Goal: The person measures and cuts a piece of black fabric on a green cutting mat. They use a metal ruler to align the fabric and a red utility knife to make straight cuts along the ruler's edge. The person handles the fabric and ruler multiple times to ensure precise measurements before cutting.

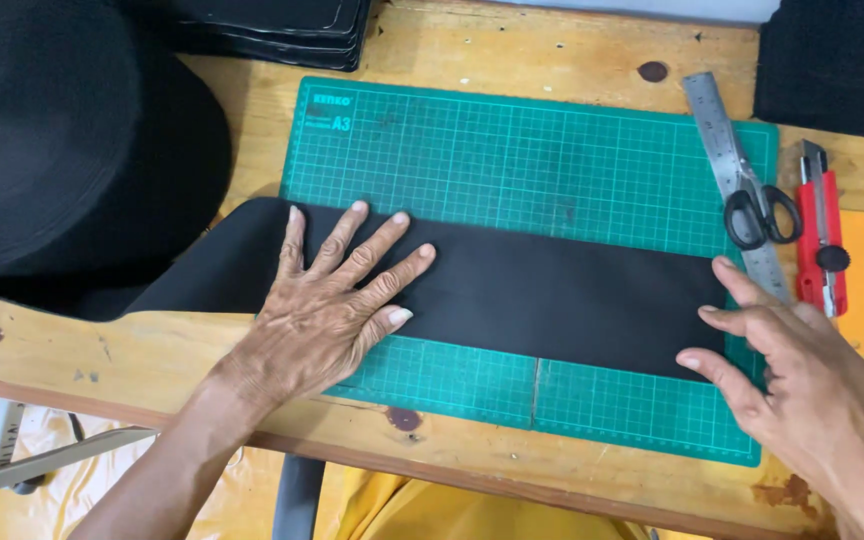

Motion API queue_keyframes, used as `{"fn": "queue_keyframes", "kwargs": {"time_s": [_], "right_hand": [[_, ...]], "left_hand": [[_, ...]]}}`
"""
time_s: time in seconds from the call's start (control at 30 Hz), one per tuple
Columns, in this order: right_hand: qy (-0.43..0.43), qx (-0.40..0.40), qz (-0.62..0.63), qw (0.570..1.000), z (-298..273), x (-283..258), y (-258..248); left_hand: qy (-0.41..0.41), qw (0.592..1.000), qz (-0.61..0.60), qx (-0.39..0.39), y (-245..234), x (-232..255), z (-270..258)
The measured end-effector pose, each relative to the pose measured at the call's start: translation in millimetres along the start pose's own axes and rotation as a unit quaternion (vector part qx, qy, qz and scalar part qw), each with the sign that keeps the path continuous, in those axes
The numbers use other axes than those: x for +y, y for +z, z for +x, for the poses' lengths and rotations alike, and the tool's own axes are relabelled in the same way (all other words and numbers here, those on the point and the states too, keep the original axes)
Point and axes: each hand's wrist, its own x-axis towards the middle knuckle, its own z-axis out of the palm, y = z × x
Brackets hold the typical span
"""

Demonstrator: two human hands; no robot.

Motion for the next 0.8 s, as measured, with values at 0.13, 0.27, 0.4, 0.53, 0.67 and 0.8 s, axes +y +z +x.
{"fn": "queue_keyframes", "kwargs": {"time_s": [0.13,0.27,0.4,0.53,0.67,0.8], "right_hand": [[0.002,0.014,-0.012,1.000,-2,1,3],[0.001,0.025,-0.011,1.000,-3,-2,1],[-0.022,0.030,0.021,0.999,-3,2,3],[0.015,0.001,0.024,1.000,-2,4,3],[-0.015,0.012,0.032,0.999,-1,6,4],[-0.038,0.020,0.028,0.999,-1,7,6]], "left_hand": [[0.004,1.000,0.009,0.020,0,-1,-1],[0.009,1.000,-0.010,0.017,-2,-2,0],[0.007,1.000,-0.014,0.011,-1,-2,0],[0.013,1.000,-0.017,-0.005,-3,-3,2],[0.022,0.998,-0.044,-0.036,-3,-4,3],[0.023,0.994,-0.099,-0.050,-11,-2,6]]}}
